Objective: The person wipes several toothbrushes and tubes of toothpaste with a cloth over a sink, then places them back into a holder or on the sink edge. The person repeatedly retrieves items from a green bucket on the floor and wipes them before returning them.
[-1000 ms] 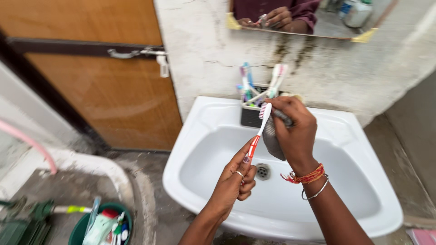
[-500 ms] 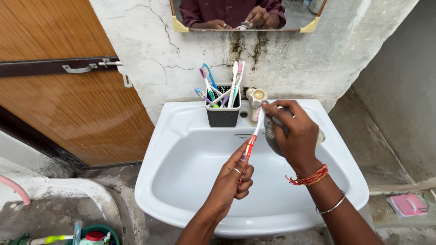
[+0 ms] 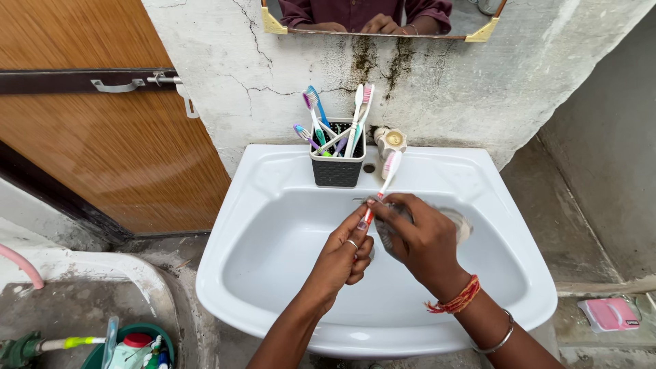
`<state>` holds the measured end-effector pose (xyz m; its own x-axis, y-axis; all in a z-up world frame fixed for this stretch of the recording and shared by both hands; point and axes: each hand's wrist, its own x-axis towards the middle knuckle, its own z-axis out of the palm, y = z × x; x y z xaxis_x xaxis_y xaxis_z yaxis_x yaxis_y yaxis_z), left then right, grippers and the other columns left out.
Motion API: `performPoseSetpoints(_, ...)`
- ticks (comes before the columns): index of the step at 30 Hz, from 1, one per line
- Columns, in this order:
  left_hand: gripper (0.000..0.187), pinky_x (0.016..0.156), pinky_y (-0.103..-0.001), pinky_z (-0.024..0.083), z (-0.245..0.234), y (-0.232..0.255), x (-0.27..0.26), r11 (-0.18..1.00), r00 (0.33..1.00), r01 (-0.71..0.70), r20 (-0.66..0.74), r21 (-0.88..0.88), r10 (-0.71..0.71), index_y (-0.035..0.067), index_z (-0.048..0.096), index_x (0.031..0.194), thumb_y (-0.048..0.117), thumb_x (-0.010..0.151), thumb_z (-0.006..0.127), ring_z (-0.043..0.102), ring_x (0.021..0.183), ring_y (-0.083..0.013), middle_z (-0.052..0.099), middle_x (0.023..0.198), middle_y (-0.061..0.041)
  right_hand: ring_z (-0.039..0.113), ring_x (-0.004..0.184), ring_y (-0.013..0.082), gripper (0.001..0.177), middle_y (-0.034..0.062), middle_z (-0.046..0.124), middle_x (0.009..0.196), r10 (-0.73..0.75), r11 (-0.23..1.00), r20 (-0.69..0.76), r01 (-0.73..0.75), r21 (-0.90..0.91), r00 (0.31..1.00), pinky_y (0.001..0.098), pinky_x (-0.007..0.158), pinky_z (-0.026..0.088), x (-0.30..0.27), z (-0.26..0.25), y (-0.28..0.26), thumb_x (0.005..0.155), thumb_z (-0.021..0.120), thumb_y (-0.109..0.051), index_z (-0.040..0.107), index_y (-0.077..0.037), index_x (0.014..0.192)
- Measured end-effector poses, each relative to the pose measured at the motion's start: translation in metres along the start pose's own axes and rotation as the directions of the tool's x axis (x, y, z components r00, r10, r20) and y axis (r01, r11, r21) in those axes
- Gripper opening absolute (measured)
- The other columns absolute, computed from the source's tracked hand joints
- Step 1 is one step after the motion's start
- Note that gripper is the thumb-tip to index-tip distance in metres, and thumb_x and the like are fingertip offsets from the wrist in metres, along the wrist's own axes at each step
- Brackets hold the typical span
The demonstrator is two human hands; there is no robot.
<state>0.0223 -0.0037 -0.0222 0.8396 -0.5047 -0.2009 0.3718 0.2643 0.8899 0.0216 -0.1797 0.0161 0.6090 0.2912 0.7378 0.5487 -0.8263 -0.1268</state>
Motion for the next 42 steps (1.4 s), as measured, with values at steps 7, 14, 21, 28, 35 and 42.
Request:
performPoseSetpoints(7, 0.067, 0.052, -0.039, 0.048, 0.005, -0.014, 0.015, 0.172, 0.684, -0.223, 0.028, 0.959, 0.729, 0.030, 0.035, 0.163, 0.010, 0.103, 0.056, 0.065, 0.060, -0.0236, 0.067, 0.076, -0.009, 0.069, 0.070, 0.0213, 0.046, 0.0035, 0.072, 0.106, 0.134, 0.986, 0.073, -0.126, -0.106, 0.988, 0.0357, 0.060, 0.053, 0.011, 0.011, 0.016, 0.080, 0.074, -0.003, 0.074, -0.022, 0.121)
performPoseSetpoints(14, 0.075, 0.050, -0.042, 0.047, 0.021, -0.007, 0.010, 0.425, 0.832, -0.024, -0.218, 0.905, 0.510, 0.016, 0.012, 0.163, 0.014, 0.101, 0.056, 0.065, 0.054, -0.0273, 0.066, 0.062, -0.013, 0.072, 0.078, 0.0203, 0.047, 0.0045, 0.071, 0.110, 0.235, 0.971, -0.013, -0.234, 0.048, 0.972, 0.0326, 0.065, 0.056, 0.004, 0.014, 0.022, 0.082, 0.070, 0.002, 0.074, -0.023, 0.122)
performPoseSetpoints(21, 0.050, 0.052, -0.032, 0.044, 0.014, -0.008, 0.011, 0.793, 0.832, -0.262, -0.288, 0.551, 0.475, 0.016, 0.038, 0.152, 0.008, 0.104, 0.049, 0.054, 0.057, -0.0121, 0.068, 0.076, -0.012, 0.075, 0.087, 0.0155, 0.025, 0.0084, 0.075, 0.106, 0.624, 0.396, 0.197, -0.524, 0.754, 0.756, 0.0276, 0.076, 0.062, -0.029, 0.050, 0.032, 0.097, 0.065, -0.012, 0.074, -0.006, 0.120)
performPoseSetpoints(28, 0.041, 0.064, -0.047, 0.046, 0.021, -0.015, 0.016, 0.621, 0.838, -0.232, -0.170, 0.748, 0.518, 0.010, 0.050, 0.127, -0.008, 0.091, 0.054, 0.070, 0.077, -0.0336, 0.070, 0.086, -0.020, 0.067, 0.079, 0.0053, 0.040, 0.0056, 0.077, 0.114, 0.433, -0.418, 0.716, -0.583, 0.697, 0.547, 0.0222, 0.073, 0.058, -0.010, 0.051, 0.056, 0.097, 0.065, -0.023, 0.069, -0.004, 0.132)
performPoseSetpoints(35, 0.044, 0.068, -0.052, 0.049, 0.018, -0.012, 0.013, 0.659, 0.848, -0.188, -0.218, 0.729, 0.483, 0.014, 0.049, 0.130, -0.006, 0.091, 0.052, 0.072, 0.083, -0.0390, 0.071, 0.086, -0.022, 0.070, 0.080, 0.0110, 0.038, 0.0065, 0.077, 0.098, 0.461, -0.075, 0.697, -0.759, 0.647, 0.549, 0.0260, 0.070, 0.060, -0.026, 0.054, 0.026, 0.104, 0.054, -0.031, 0.072, -0.005, 0.125)
performPoseSetpoints(42, 0.028, 0.067, -0.055, 0.047, 0.008, -0.016, 0.015, 0.488, 0.866, -0.233, -0.049, 0.841, 0.497, 0.008, 0.044, 0.129, 0.007, 0.103, 0.053, 0.067, 0.082, -0.0454, 0.069, 0.086, -0.024, 0.067, 0.076, 0.0113, 0.035, 0.0045, 0.071, 0.091, 0.465, -0.167, 0.688, -0.708, 0.686, 0.557, 0.0281, 0.071, 0.056, -0.013, 0.042, 0.043, 0.105, 0.056, -0.024, 0.072, -0.003, 0.128)
